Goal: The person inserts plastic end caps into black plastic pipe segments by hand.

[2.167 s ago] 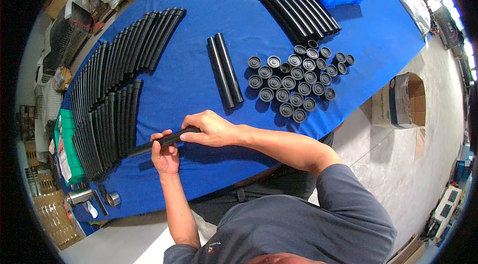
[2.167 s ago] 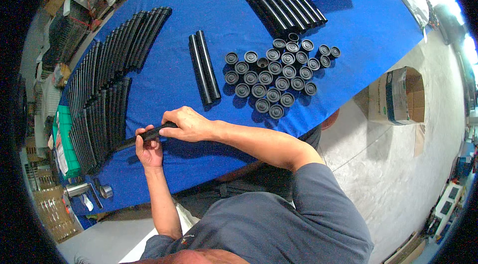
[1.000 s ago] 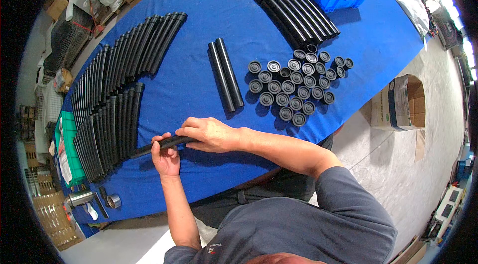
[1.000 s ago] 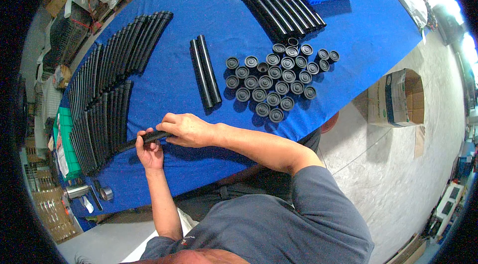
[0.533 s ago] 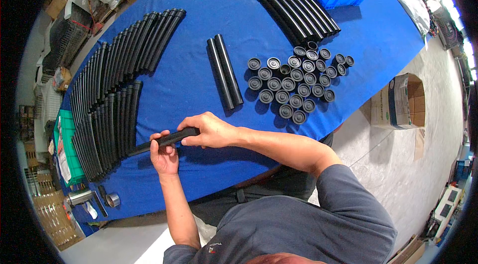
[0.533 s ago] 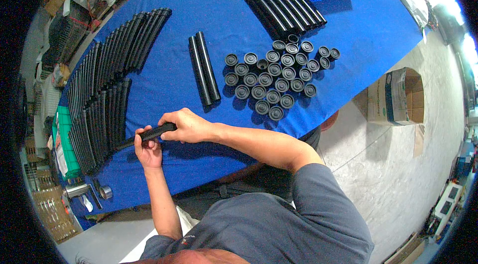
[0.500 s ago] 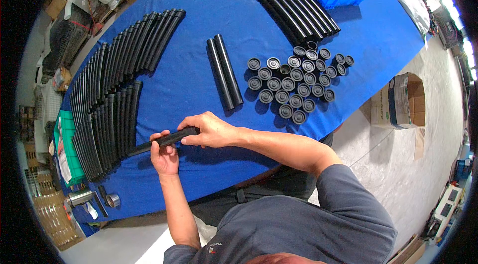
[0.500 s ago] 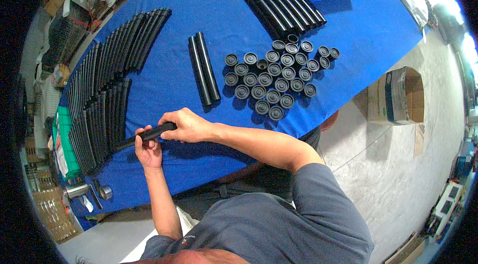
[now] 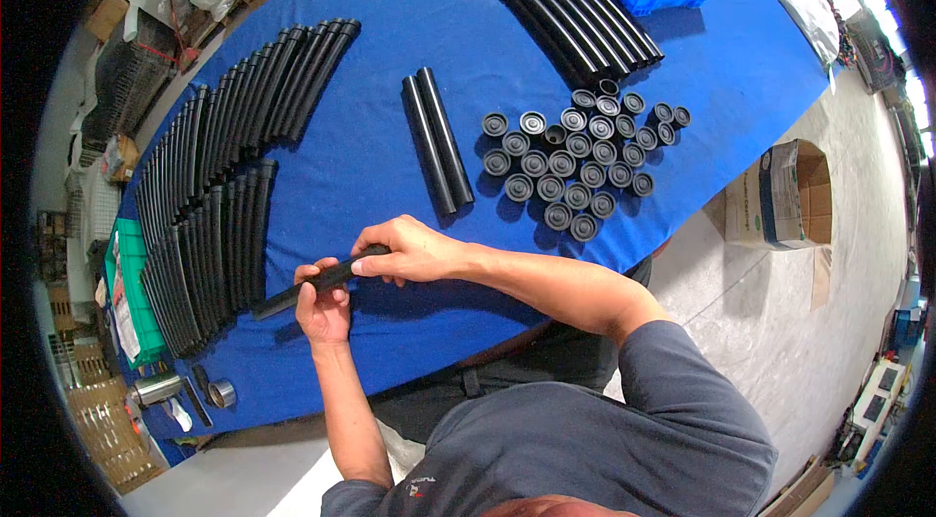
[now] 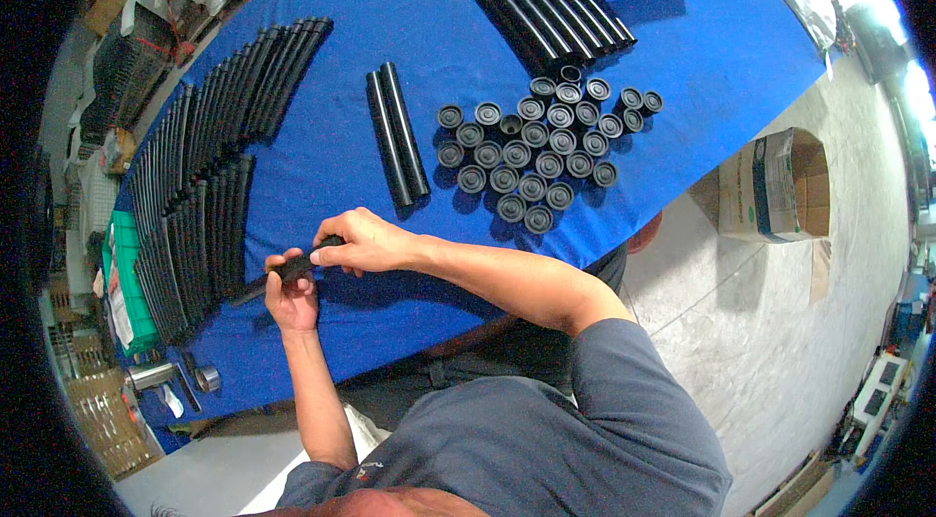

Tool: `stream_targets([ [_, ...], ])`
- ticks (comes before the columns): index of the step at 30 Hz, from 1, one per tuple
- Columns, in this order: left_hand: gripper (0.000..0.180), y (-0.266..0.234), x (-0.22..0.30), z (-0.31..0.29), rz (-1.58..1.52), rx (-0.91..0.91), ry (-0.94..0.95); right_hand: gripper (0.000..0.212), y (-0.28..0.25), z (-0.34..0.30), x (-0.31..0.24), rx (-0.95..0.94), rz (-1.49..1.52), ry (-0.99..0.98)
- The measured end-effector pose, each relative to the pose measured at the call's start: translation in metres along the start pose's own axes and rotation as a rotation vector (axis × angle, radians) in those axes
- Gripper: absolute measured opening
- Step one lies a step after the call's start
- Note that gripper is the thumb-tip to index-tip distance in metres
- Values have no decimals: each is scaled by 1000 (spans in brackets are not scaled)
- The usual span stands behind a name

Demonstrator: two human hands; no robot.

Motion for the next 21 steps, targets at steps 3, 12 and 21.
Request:
stream_targets([
  [3, 24, -7, 0, 0, 26, 52, -9, 32, 0, -2, 4, 13, 21, 56],
  [12, 24, -9, 0, 2, -53, -7, -40, 39, 7, -5, -1, -15, -126, -136],
  [21, 26, -15, -1, 1, -44, 51, 0, 41, 9, -3, 3, -94, 15, -2],
])
Point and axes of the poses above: each hand's wrist, its own z-axis towards the middle knuckle, its own y-axis out of the palm, x = y × z, the point moved 6 cm from there along z, towards the middle knuckle, and after that the axes turned 6 degrees about -y, right-handed, at the moved point
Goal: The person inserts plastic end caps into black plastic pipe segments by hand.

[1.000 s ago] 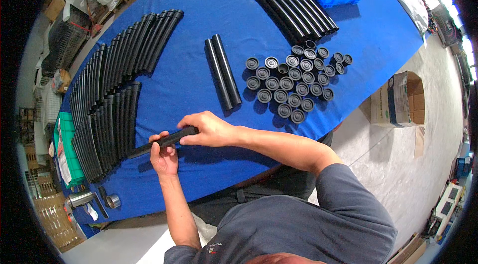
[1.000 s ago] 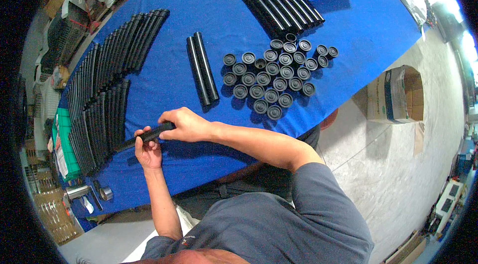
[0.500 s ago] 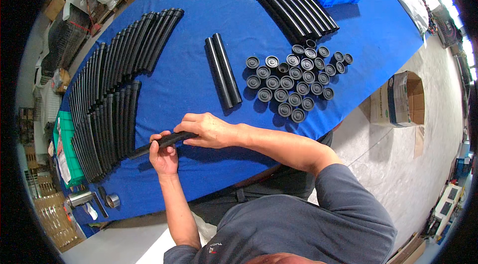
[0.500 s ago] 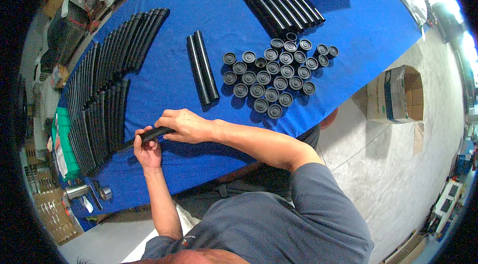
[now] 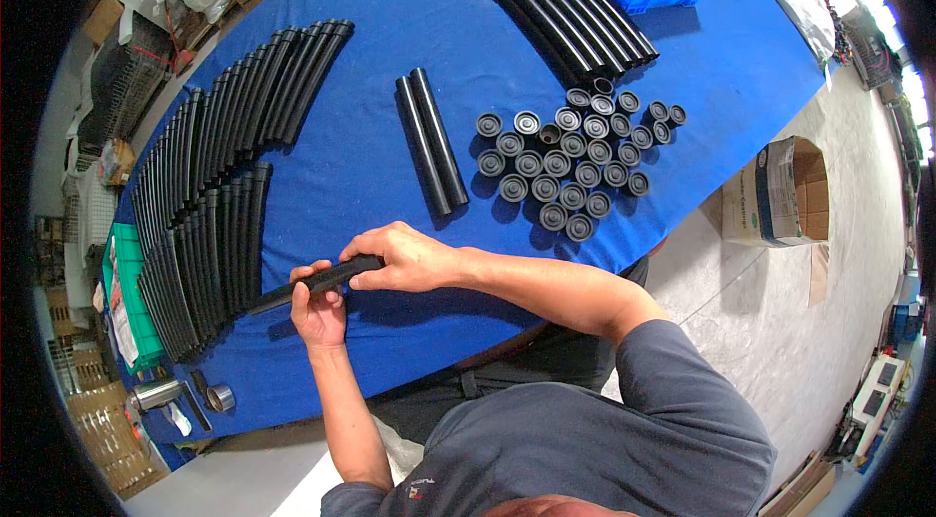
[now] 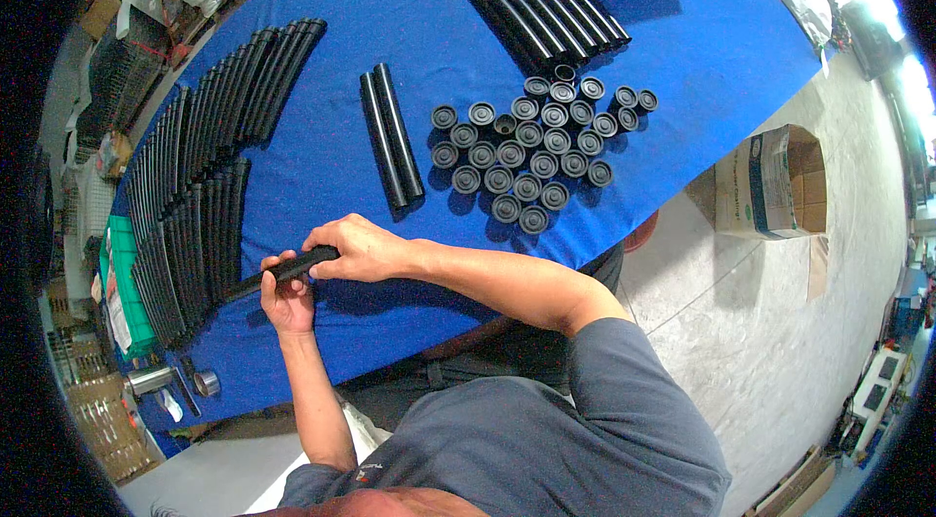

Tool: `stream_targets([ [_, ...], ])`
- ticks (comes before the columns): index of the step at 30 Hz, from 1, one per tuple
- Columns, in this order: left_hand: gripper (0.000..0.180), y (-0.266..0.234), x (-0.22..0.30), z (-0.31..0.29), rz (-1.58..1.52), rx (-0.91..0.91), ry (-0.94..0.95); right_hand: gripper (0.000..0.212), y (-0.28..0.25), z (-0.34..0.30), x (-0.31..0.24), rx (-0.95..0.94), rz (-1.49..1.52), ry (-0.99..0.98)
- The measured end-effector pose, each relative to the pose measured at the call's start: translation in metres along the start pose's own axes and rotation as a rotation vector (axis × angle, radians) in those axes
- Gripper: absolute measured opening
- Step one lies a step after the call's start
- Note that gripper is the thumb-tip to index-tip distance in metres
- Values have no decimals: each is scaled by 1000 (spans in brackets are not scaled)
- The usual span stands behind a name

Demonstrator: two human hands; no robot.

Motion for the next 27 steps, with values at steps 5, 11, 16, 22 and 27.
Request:
stream_targets([
  [5, 26, 2, -1, 0, -40, 9, -70, 40, -2, -3, -23, 120, -306, -312],
  [11, 24, 9, 2, -1, 44, -85, 21, 43, 2, 1, 8, -105, 79, 189],
  [16, 24, 5, -1, 3, -17, -30, -26, 37, -8, -4, -15, 159, -212, -259],
  [22, 24, 2, 1, 1, -2, -24, -30, 36, 1, -1, 5, -60, 180, 274],
  [27, 24, 6, 0, -1, -7, 3, -26, 36, -5, 1, -9, 62, -67, -95],
])
Point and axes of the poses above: each hand's wrist, its own z-axis towards the middle knuckle, its own y-axis out of the palm, x = y × z, the point moved 6 cm from there along z, towards the middle knuckle, and after that the axes turned 6 degrees about -y, right-handed, at the moved point
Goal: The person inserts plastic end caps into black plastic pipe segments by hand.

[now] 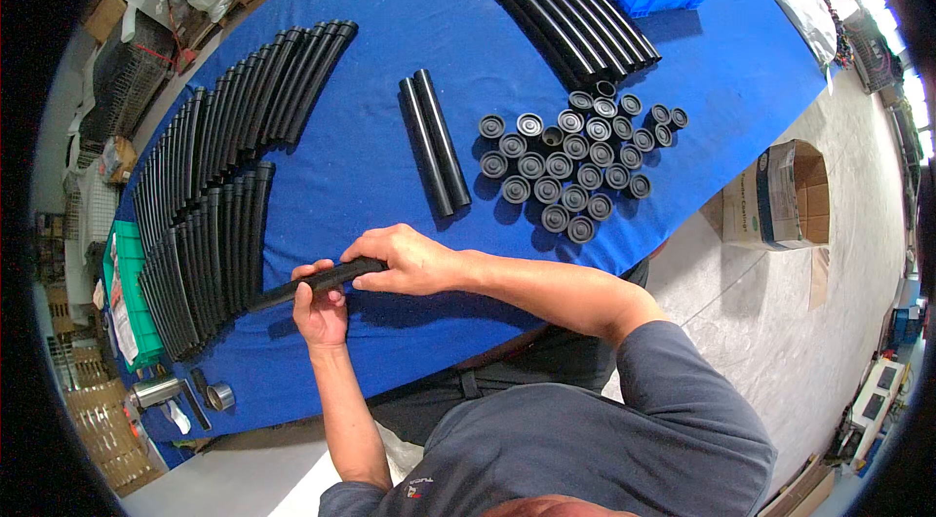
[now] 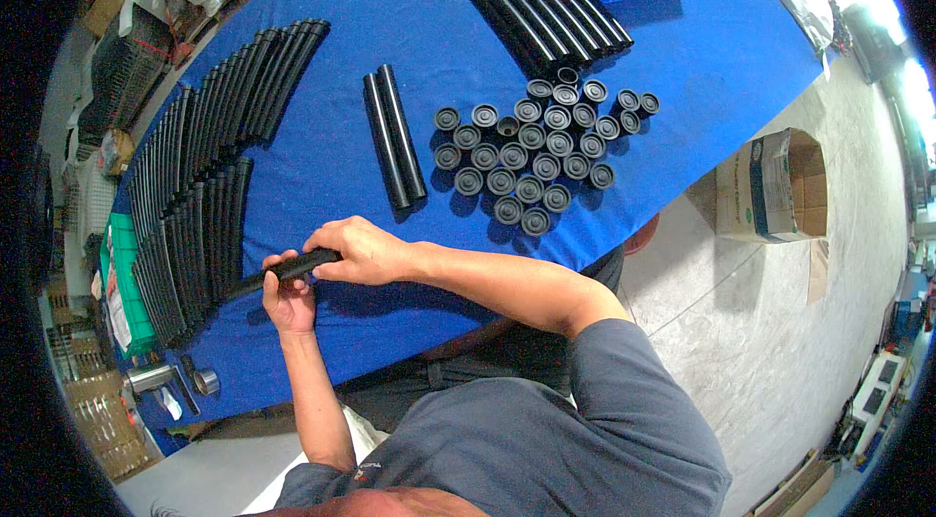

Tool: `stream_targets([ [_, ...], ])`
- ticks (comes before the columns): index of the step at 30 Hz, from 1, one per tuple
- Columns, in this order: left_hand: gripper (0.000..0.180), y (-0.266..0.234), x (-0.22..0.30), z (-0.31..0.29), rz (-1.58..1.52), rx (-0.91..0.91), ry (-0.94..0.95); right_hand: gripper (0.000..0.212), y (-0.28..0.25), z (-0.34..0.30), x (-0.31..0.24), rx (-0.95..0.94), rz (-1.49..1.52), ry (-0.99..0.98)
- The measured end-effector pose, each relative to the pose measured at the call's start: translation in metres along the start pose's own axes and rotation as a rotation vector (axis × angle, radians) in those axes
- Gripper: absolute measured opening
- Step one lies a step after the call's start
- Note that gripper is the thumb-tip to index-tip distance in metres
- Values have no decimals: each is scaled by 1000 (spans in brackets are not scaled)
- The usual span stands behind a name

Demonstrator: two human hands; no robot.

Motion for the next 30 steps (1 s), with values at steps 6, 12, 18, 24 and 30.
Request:
stream_targets([
  [6, 22, -6, 0, 1, 3, 31, -9, 32, 3, -2, -6, 27, -135, -80],
  [12, 22, -4, 1, 1, -18, -9, -11, 37, 6, -4, 7, -87, 361, 438],
  [18, 24, 0, -1, 1, -29, 11, -20, 38, -2, 0, -3, 41, -13, -45],
  [24, 25, -6, 0, 0, 24, 17, 4, 40, 0, -2, -13, 51, -141, -119],
  [30, 25, 3, 2, -1, 36, -31, 5, 40, 2, 2, 0, -70, 92, 141],
])
Point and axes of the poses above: each hand's wrist, its own z-axis towards the middle knuckle, its own y-axis out of the palm, x = y × z, the point moved 6 cm from there along z, towards the middle knuckle, and after that the axes turned 6 degrees about -y, right-handed, at the moved point
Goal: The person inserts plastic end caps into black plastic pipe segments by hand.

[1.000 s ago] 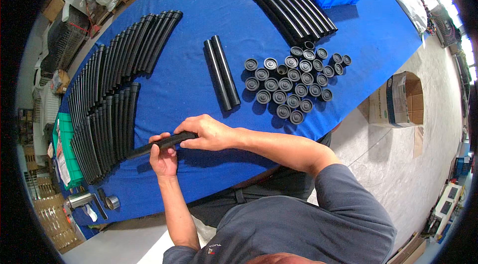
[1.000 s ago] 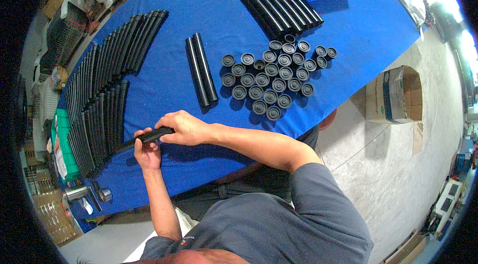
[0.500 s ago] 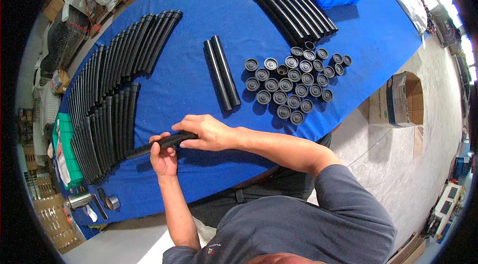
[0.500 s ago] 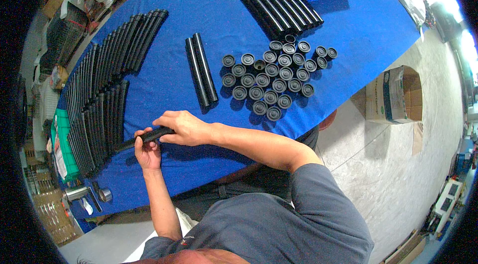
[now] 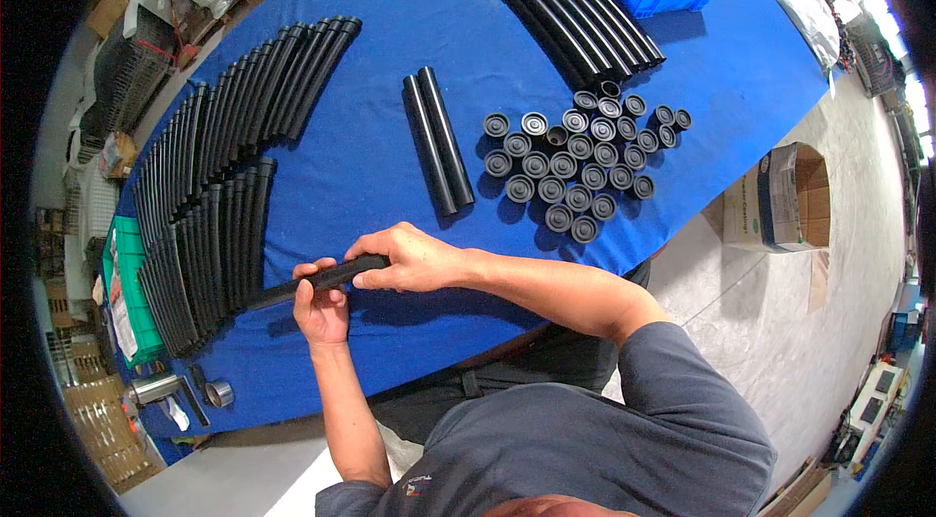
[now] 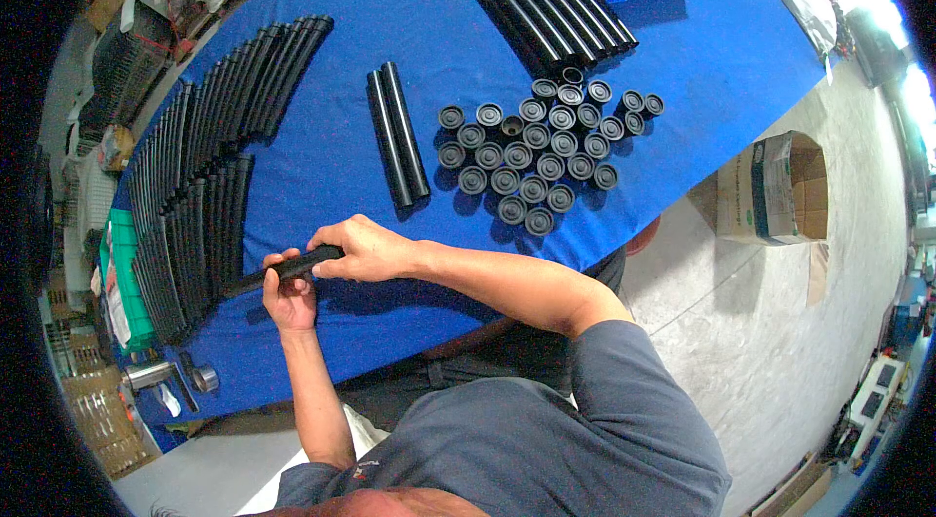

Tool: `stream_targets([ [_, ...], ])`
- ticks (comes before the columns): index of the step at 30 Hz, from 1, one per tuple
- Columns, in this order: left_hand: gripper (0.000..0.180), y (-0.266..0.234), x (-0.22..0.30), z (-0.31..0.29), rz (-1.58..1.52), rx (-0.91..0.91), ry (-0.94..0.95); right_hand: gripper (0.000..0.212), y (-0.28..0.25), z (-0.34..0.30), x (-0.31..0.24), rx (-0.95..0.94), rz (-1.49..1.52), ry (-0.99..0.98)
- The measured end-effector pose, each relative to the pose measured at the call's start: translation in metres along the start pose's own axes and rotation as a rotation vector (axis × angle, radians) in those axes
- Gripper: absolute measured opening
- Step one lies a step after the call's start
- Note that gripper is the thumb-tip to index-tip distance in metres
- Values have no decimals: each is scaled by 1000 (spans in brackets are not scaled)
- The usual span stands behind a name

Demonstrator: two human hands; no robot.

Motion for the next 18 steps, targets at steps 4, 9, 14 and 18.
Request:
stream_targets([
  [4, 25, -4, -2, 2, -2, 19, -11, 39, -5, -5, -10, 161, -211, -185],
  [9, 25, -5, -1, 2, -7, 36, -12, 41, -2, -1, -2, 14, -22, 2],
  [14, 25, -3, -2, 3, -31, 34, -37, 35, -7, -4, -10, 158, -114, -227],
  [18, 25, 4, -3, 2, -21, 3, -27, 31, -5, 0, -5, 101, -15, -110],
])
Point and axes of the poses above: each hand's wrist, its own z-axis towards the middle knuckle, its own y-axis out of the palm, x = y × z, the point moved 6 cm from there along z, towards the middle knuckle, and after that the axes turned 6 degrees about -y, right-handed, at the moved point
